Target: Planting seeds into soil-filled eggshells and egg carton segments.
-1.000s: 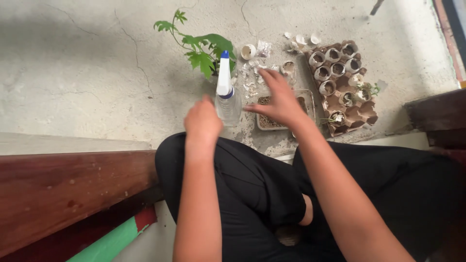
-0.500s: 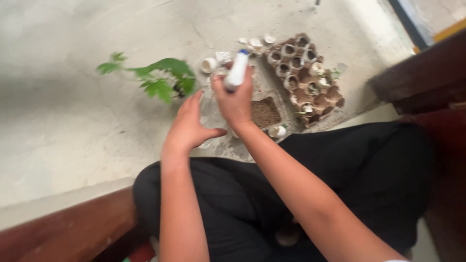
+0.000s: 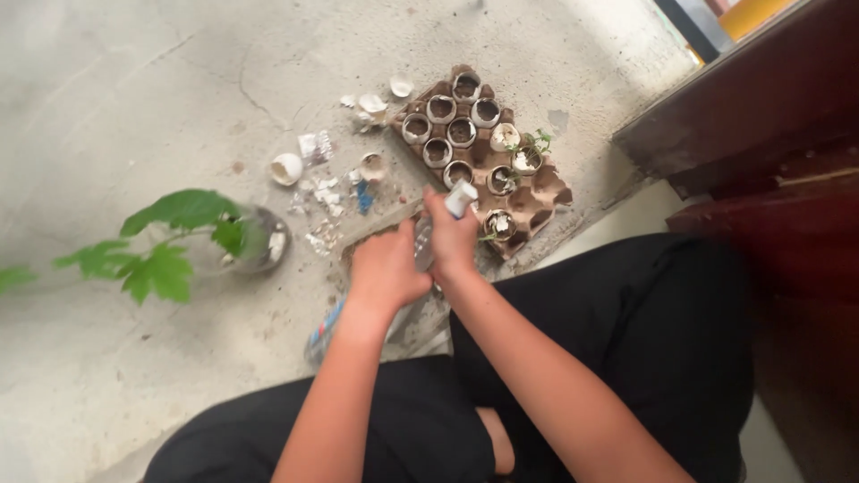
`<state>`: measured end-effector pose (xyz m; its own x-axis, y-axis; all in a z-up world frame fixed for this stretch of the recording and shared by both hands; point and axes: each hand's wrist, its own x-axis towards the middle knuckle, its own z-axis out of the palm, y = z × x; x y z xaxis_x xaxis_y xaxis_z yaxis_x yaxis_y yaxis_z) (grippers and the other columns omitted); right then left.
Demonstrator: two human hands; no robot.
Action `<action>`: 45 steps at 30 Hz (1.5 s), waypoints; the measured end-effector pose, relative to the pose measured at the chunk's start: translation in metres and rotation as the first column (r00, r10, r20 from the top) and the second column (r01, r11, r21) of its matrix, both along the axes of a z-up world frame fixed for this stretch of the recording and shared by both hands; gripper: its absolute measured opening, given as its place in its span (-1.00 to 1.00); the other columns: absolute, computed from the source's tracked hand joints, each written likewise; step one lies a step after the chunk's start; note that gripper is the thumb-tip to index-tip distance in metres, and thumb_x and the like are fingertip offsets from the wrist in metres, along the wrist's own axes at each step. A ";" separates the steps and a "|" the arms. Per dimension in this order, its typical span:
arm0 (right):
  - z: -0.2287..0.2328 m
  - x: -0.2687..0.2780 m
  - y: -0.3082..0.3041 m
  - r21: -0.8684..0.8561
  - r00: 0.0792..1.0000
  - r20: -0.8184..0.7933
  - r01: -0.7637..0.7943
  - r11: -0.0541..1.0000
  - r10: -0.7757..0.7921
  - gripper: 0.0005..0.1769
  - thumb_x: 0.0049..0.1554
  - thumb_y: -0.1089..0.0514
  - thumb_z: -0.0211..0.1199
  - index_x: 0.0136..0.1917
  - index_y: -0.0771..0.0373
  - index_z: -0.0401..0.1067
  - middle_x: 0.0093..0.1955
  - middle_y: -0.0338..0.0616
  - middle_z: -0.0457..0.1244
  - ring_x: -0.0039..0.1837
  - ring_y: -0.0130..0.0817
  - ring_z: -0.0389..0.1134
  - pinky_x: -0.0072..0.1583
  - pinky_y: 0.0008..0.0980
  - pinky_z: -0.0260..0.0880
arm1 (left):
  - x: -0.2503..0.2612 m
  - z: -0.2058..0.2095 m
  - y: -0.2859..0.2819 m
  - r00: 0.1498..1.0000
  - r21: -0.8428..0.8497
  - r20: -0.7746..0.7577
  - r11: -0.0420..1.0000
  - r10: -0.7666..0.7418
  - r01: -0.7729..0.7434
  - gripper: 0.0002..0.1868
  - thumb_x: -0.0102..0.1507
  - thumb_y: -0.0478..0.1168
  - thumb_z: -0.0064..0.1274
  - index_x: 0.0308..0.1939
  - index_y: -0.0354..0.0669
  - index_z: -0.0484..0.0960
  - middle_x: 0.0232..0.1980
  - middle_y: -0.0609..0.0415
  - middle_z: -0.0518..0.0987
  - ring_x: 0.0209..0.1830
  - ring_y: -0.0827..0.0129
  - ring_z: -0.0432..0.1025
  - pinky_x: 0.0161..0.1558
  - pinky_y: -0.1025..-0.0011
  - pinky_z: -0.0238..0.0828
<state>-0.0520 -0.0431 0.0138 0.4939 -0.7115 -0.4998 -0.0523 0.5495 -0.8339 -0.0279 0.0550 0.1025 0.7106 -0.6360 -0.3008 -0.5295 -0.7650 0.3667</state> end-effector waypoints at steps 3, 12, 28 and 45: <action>-0.023 -0.001 -0.004 0.054 1.000 -0.012 -0.026 0.998 0.026 -0.77 0.05 0.07 0.42 -0.24 0.23 0.45 -0.31 -0.31 0.29 -0.28 -0.48 0.24 -0.20 -0.36 0.24 | -0.003 -0.004 -0.009 0.998 0.103 -0.040 0.994 0.051 -0.047 -0.39 -0.06 -0.14 0.28 0.03 -0.25 0.49 -0.27 -0.22 0.67 -0.22 -0.14 0.59 -0.13 -0.01 0.53; -0.004 -0.013 -0.011 0.087 0.983 -0.124 -0.124 0.989 0.134 -0.72 0.07 0.06 0.41 -0.24 0.32 0.46 -0.31 -0.26 0.30 -0.28 -0.46 0.25 -0.20 -0.38 0.27 | -0.005 0.004 -0.026 0.992 0.216 -0.074 0.973 0.103 -0.085 -0.15 -0.08 -0.11 0.33 0.25 -0.27 0.36 -0.21 -0.23 0.65 -0.27 -0.14 0.59 -0.21 0.00 0.56; 0.007 -0.019 -0.017 -0.089 0.968 -0.183 -0.189 0.978 0.171 -0.70 0.03 0.03 0.45 -0.25 0.28 0.45 -0.35 -0.33 0.30 -0.29 -0.57 0.25 -0.21 -0.46 0.30 | -0.012 0.005 -0.030 0.983 0.180 -0.116 0.976 0.142 -0.120 -0.18 -0.06 0.00 0.33 0.22 -0.22 0.42 -0.20 -0.18 0.68 -0.27 -0.13 0.60 -0.23 0.00 0.55; 0.000 -0.016 -0.035 -0.153 0.955 -0.176 -0.265 0.952 0.238 -0.68 -0.02 -0.01 0.46 -0.23 0.25 0.46 -0.37 -0.32 0.30 -0.33 -0.58 0.25 -0.26 -0.44 0.29 | -0.020 -0.007 -0.043 0.961 0.116 -0.170 0.973 0.219 -0.201 -0.45 0.01 -0.02 0.25 -0.06 -0.25 0.47 -0.35 -0.24 0.67 -0.32 -0.18 0.59 -0.25 -0.04 0.55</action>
